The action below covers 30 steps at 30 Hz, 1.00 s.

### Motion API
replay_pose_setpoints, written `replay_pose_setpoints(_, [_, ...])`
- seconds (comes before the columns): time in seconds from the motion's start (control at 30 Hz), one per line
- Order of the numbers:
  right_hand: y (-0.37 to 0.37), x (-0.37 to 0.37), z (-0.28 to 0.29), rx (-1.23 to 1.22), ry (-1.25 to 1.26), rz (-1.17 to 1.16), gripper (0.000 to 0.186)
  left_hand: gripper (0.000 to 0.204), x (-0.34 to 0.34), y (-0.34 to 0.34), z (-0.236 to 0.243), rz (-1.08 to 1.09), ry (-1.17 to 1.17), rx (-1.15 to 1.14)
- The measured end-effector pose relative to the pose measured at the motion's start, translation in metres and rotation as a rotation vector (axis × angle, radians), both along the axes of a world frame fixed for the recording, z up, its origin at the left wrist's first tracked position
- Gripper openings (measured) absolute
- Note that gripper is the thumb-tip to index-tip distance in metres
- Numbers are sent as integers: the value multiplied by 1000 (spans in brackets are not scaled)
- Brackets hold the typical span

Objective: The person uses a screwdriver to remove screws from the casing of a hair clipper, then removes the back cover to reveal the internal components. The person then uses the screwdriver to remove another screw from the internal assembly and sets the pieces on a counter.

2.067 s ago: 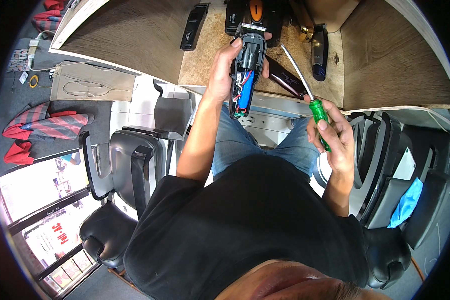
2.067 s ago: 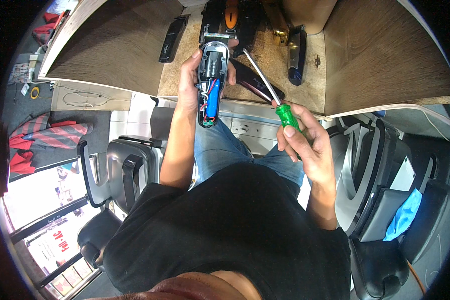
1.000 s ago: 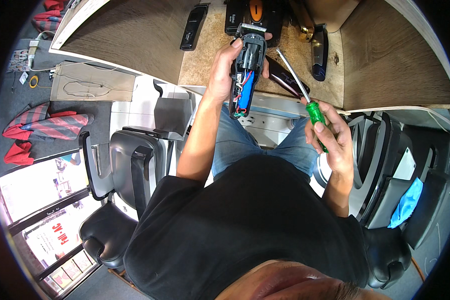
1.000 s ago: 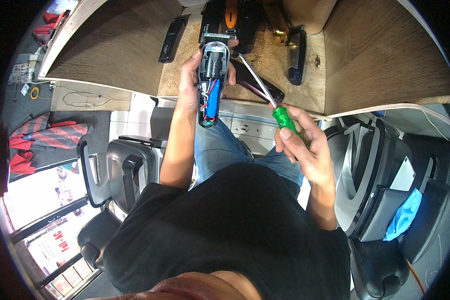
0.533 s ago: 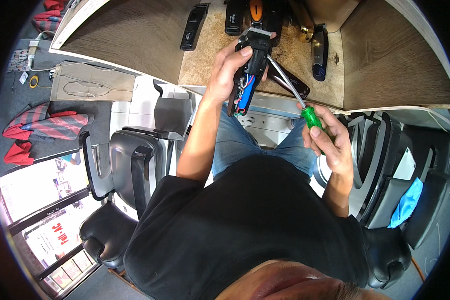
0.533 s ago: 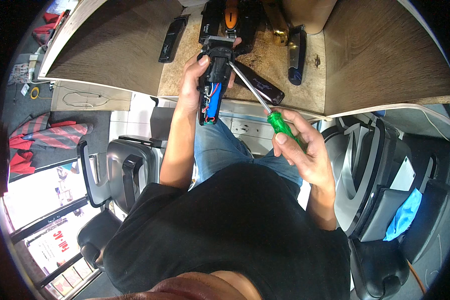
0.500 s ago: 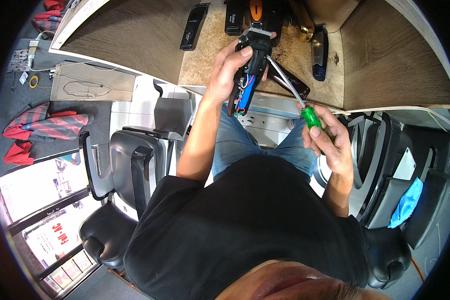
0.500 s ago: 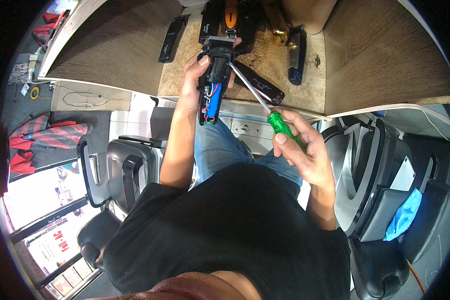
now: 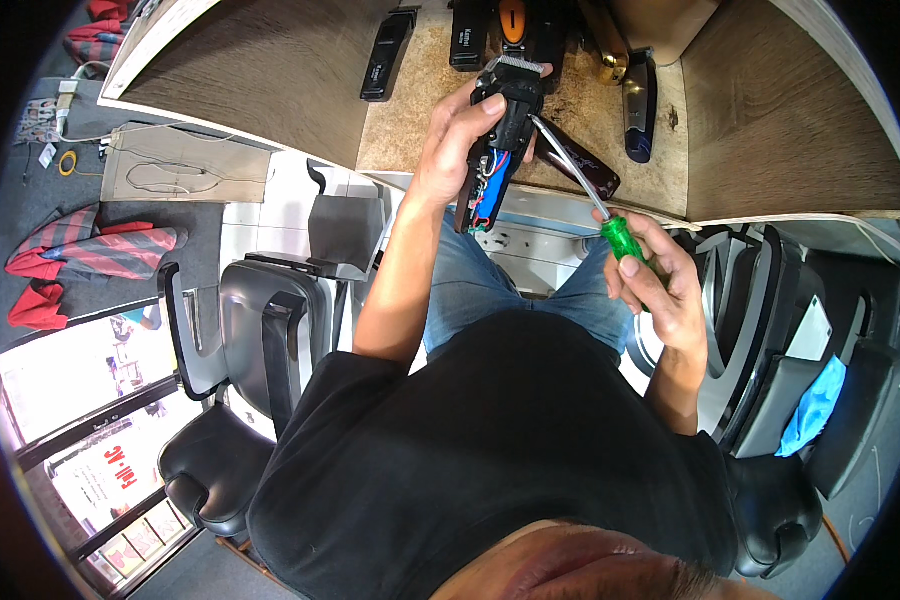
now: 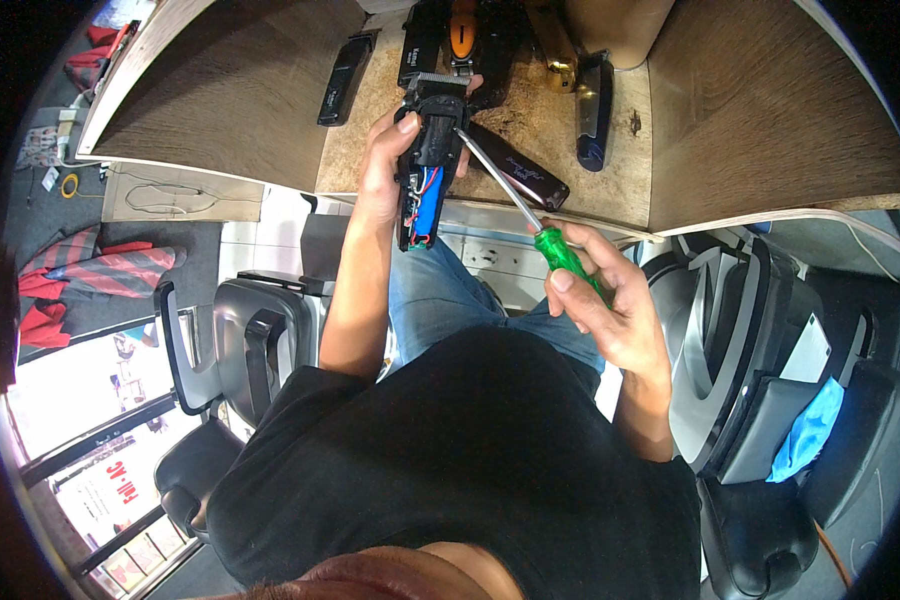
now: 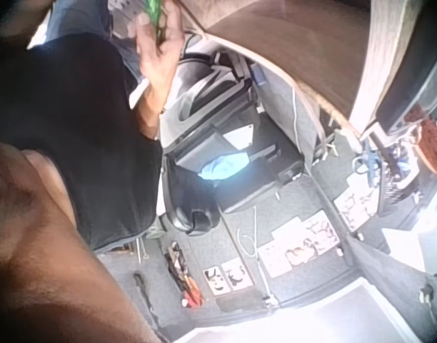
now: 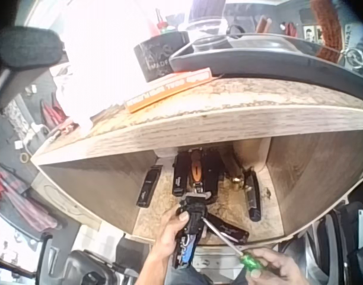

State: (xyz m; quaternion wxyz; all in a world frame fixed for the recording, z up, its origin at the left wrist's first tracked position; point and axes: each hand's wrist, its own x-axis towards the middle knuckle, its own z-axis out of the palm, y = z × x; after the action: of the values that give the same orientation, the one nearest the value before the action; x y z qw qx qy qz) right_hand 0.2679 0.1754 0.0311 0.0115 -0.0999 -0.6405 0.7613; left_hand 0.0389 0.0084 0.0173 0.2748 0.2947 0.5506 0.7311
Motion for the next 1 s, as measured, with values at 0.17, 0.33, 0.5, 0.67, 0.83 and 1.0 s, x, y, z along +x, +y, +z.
replay_pose_setpoints(0.17, [2,1,-2,3,-10,-3,45,61,1,0,1,5,-1,2])
replay_pose_setpoints(0.33, [3,1,0,1,-29,12,45,60,2,1,3,1,-22,23])
replay_pose_setpoints(0.5, [2,2,-2,1,-13,11,44,59,1,1,0,-14,-38,59])
replay_pose_setpoints(0.67, [3,3,-2,10,-10,12,44,60,0,0,2,-36,-18,60])
replay_pose_setpoints(0.83, [3,2,-2,19,-20,20,44,78,4,4,2,50,55,-12])
replay_pose_setpoints(1.0, [3,2,0,22,-20,33,46,80,3,3,0,52,89,-37])
